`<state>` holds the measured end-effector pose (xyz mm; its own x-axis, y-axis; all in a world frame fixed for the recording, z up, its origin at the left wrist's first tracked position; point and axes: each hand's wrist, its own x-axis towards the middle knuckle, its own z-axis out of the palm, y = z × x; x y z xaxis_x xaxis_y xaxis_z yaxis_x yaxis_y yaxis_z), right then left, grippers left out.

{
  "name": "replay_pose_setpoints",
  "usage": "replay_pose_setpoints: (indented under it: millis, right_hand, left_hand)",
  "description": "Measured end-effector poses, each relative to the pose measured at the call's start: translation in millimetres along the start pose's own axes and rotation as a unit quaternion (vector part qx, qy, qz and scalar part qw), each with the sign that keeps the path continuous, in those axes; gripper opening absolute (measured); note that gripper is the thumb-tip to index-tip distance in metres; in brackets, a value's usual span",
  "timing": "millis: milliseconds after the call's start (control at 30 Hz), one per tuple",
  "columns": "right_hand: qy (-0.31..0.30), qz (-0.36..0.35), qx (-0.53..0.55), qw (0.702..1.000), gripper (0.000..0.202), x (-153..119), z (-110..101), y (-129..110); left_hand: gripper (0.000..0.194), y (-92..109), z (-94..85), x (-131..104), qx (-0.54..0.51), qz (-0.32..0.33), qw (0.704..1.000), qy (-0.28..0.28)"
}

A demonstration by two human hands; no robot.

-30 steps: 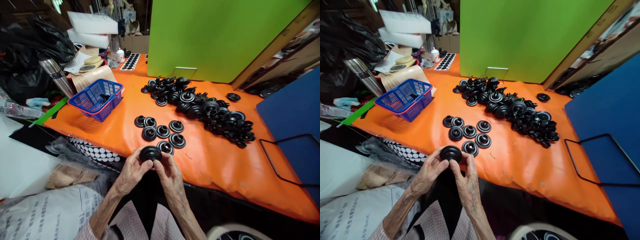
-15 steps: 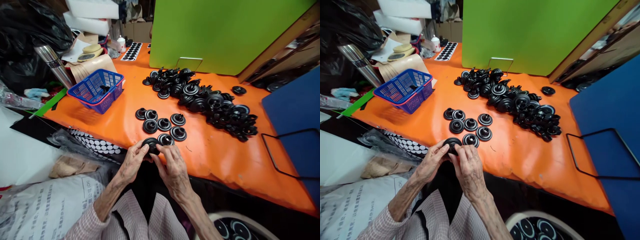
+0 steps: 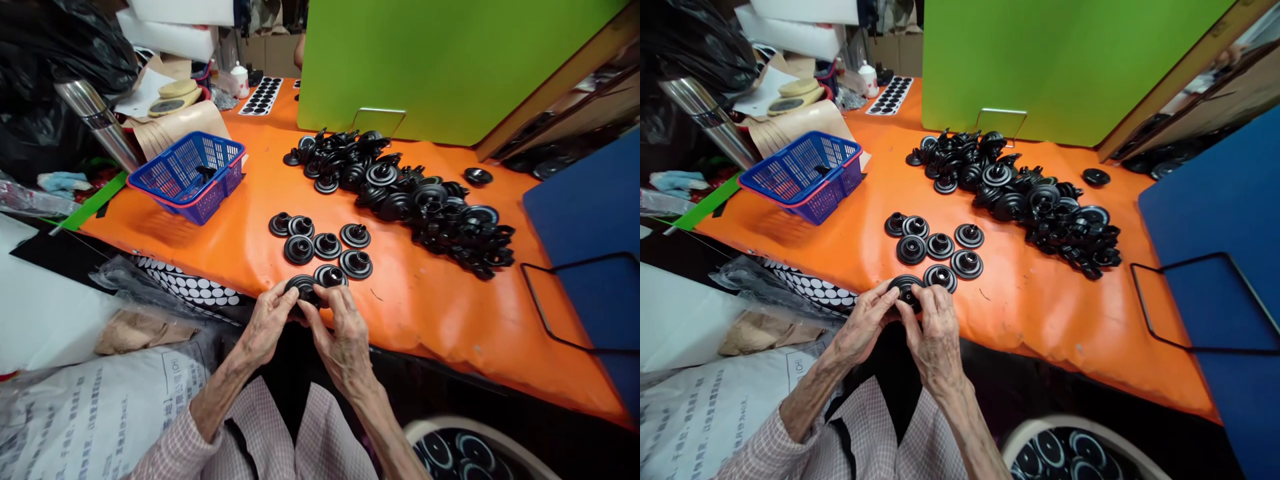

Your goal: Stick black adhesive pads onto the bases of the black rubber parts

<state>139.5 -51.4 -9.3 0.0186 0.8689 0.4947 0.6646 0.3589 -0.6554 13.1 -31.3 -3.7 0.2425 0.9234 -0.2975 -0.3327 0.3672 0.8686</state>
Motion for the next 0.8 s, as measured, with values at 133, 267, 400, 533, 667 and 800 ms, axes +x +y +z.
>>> replay_pose_setpoints:
  millis: [133, 267, 400, 533, 667, 800]
  right_hand:
    - [0.015, 0.028, 0.031, 0.999, 0.021, -1.8, 10.3, -0.7]
    - [-0.028, 0.031, 0.052, 0.998, 0.024, 3.6, 7.1, -1.3]
    - [-0.073, 0.053, 0.078, 0.993, 0.039, 38.0, -8.7, 15.8]
    - [-0.080, 0.074, -0.034, 0.993, 0.022, 105.6, -13.5, 59.5]
    - [-0.057, 0.080, -0.086, 0.991, 0.021, 178.3, 18.0, 108.9]
    - [-0.035, 0.088, -0.108, 0.990, 0.021, 225.4, 57.0, 137.1]
  left_hand:
    - [0.032, 5.0, 1.9, 0.0, -0.012, -0.003, 1.000, 0.000]
    - [0.037, 16.4, -2.8, 3.0, 0.013, -0.015, 1.000, -0.013]
    - [0.046, 27.7, -24.4, 24.0, 0.110, 0.000, 0.994, 0.024]
    - [0.047, 33.2, -47.9, 61.8, 0.265, 0.047, 0.958, 0.101]
    - [0.041, 34.6, -52.8, 96.6, 0.401, 0.110, 0.900, 0.132]
    - [0.036, 31.4, -50.3, 113.3, 0.461, 0.184, 0.846, 0.197]
